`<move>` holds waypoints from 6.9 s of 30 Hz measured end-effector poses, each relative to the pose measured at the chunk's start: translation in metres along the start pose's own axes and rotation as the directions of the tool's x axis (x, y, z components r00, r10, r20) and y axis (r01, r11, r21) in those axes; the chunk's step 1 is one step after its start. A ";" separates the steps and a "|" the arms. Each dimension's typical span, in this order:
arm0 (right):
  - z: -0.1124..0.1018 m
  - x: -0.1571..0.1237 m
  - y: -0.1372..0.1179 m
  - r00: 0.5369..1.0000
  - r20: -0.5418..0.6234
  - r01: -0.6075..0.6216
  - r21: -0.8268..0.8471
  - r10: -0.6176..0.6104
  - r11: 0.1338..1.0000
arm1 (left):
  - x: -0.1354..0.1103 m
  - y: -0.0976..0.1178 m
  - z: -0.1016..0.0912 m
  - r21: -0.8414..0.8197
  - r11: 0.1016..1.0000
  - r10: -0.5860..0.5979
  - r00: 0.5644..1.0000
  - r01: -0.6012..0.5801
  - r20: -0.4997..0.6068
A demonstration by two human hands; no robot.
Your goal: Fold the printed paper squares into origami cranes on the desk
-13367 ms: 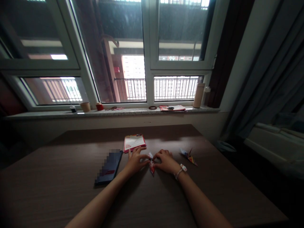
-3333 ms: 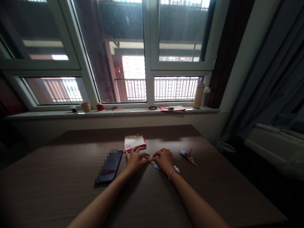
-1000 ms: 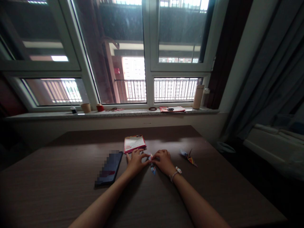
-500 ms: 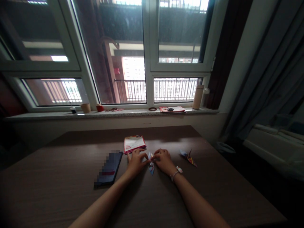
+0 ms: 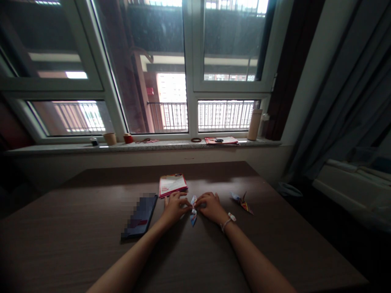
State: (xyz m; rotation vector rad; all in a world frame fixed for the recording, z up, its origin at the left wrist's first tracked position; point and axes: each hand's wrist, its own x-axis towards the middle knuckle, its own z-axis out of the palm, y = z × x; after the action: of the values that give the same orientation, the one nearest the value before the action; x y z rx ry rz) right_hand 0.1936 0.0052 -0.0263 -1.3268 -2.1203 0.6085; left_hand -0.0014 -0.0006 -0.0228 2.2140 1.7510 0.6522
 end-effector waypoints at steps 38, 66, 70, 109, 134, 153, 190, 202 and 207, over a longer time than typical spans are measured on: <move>0.004 0.000 -0.002 0.994 -0.064 -0.079 0.077 0.084 0.994 | -0.003 0.001 -0.010 0.056 0.997 0.053 0.998 -0.054 0.019; 0.012 0.002 -0.010 0.976 -0.134 -0.169 0.021 0.171 0.985 | 0.004 0.006 -0.001 -0.031 0.997 -0.075 0.997 0.074 -0.030; 0.012 0.002 -0.011 0.976 -0.151 -0.158 0.015 0.159 0.987 | 0.004 0.006 0.000 -0.041 0.995 -0.089 0.995 0.088 -0.034; 0.012 0.003 -0.017 0.948 -0.158 -0.279 -0.005 0.275 0.960 | 0.006 0.003 0.008 -0.038 0.993 -0.111 0.991 0.109 -0.069; 0.017 0.001 -0.012 0.950 -0.185 -0.252 0.018 0.251 0.968 | 0.001 0.009 0.005 -0.023 0.994 -0.106 0.991 0.105 -0.078; 0.014 -0.004 -0.018 0.956 -0.184 -0.240 -0.052 0.227 0.969 | 0.000 0.011 0.003 0.040 0.988 -0.145 0.988 0.147 -0.055; 0.011 -0.003 -0.015 0.949 -0.166 -0.289 -0.124 0.267 0.949 | -0.002 0.008 -0.003 0.169 0.984 -0.056 0.998 0.061 -0.039; 0.011 -0.006 -0.020 0.968 -0.159 -0.228 -0.228 0.195 0.947 | -0.003 0.008 0.002 0.192 0.981 -0.005 0.996 0.022 -0.093; 0.012 -0.006 -0.018 0.966 -0.177 -0.225 -0.228 0.187 0.947 | -0.002 0.006 0.003 0.192 0.981 -0.013 0.996 0.029 -0.084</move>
State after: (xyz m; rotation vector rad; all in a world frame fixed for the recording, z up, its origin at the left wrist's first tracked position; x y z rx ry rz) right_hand 0.1761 -0.0089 -0.0252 -1.6915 -1.9943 0.3178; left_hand 0.0049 -0.0042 -0.0227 2.3202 1.9514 0.6003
